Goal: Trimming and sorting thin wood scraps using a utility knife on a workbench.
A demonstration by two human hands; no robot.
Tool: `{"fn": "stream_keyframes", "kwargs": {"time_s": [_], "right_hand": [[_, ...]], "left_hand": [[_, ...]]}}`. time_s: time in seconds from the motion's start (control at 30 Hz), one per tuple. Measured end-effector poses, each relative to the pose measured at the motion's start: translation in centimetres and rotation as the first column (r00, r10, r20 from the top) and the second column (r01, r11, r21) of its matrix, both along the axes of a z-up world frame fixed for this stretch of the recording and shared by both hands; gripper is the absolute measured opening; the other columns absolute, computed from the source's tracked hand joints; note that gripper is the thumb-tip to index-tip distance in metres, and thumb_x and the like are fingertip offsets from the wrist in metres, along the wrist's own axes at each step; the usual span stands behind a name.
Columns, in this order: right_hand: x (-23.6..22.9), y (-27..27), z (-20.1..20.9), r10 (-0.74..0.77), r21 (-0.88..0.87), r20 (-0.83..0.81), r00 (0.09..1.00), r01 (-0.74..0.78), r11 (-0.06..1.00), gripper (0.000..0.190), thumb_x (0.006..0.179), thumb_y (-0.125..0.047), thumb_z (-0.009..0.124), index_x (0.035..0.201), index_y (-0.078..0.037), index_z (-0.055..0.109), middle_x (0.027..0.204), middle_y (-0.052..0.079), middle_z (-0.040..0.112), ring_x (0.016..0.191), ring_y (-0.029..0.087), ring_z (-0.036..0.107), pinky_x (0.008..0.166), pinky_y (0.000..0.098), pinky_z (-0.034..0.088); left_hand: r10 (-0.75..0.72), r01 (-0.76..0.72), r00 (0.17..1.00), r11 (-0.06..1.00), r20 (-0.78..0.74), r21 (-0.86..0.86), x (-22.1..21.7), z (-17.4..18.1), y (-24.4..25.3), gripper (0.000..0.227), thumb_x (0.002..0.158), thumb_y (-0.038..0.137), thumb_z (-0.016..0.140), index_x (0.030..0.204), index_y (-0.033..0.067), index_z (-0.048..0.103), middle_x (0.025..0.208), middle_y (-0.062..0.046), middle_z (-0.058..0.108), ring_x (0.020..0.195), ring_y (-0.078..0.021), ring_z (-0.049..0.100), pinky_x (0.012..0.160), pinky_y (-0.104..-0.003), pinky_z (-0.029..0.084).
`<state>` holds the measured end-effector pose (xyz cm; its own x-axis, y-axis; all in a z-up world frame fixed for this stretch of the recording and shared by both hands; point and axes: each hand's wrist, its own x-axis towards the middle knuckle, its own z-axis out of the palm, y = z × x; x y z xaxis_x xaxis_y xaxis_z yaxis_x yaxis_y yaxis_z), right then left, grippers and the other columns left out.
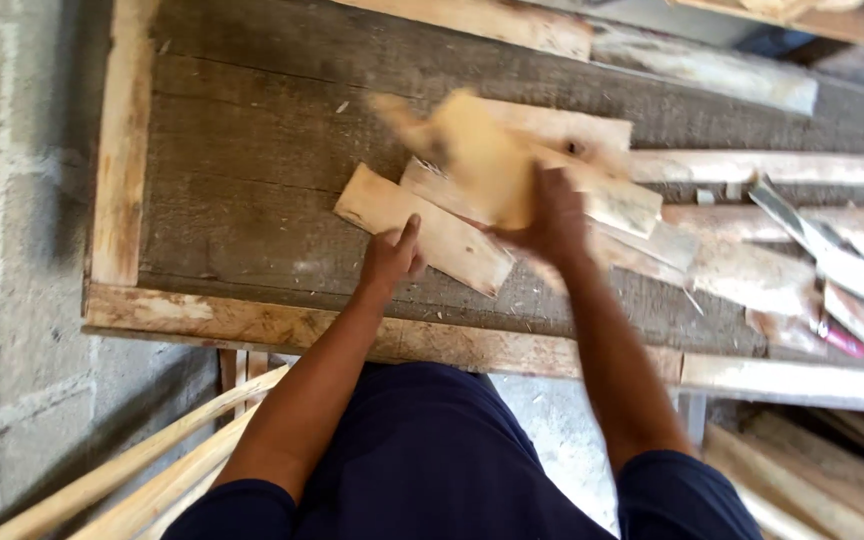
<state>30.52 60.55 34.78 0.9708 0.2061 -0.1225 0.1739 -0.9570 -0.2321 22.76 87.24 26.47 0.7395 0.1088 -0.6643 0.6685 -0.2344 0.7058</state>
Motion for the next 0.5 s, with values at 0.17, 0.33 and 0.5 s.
{"fn": "stream_keyframes", "kwargs": {"time_s": [0.17,0.33,0.5], "right_hand": [[-5.0,6.7,0.8,0.047,0.197,0.039,0.998,-0.054,0.979,0.131,0.059,-0.067,0.093,0.149,0.005,0.031,0.129,0.028,0.05,0.114,0.041,0.052,0.09,0.0558,0.045],[-8.4,4.1,-2.7,-0.066,0.508,0.052,0.996,0.031,0.861,0.099,0.078,-0.05,0.089,0.152,-0.004,0.042,0.144,0.023,0.051,0.126,0.042,0.052,0.107,0.0564,0.041],[-10.5,-9.2,-11.6,-0.448,0.509,0.082,0.89,0.349,0.787,0.068,0.088,-0.034,0.085,0.142,-0.005,0.054,0.136,0.02,0.06,0.123,0.035,0.06,0.103,0.0472,0.052]], "left_hand": [[0.362,-0.222,0.921,0.793,0.145,-0.567,0.8,-1.0,-3.5,0.021,0.105,0.024,0.062,0.109,0.0044,0.065,0.092,-0.009,0.068,0.075,-0.0164,0.068,0.065,-0.03,0.059],[0.575,-0.323,0.792,0.682,0.207,-0.656,0.9,-0.4,-3.8,0.032,0.104,0.018,0.057,0.134,0.0096,0.055,0.121,-0.005,0.07,0.102,-0.0177,0.071,0.078,-0.032,0.061],[0.465,-0.278,0.872,0.726,0.152,-0.629,0.0,-0.3,-6.7,0.031,0.104,0.019,0.058,0.134,0.0102,0.055,0.123,-0.005,0.068,0.105,-0.0184,0.07,0.078,-0.032,0.061]]}}
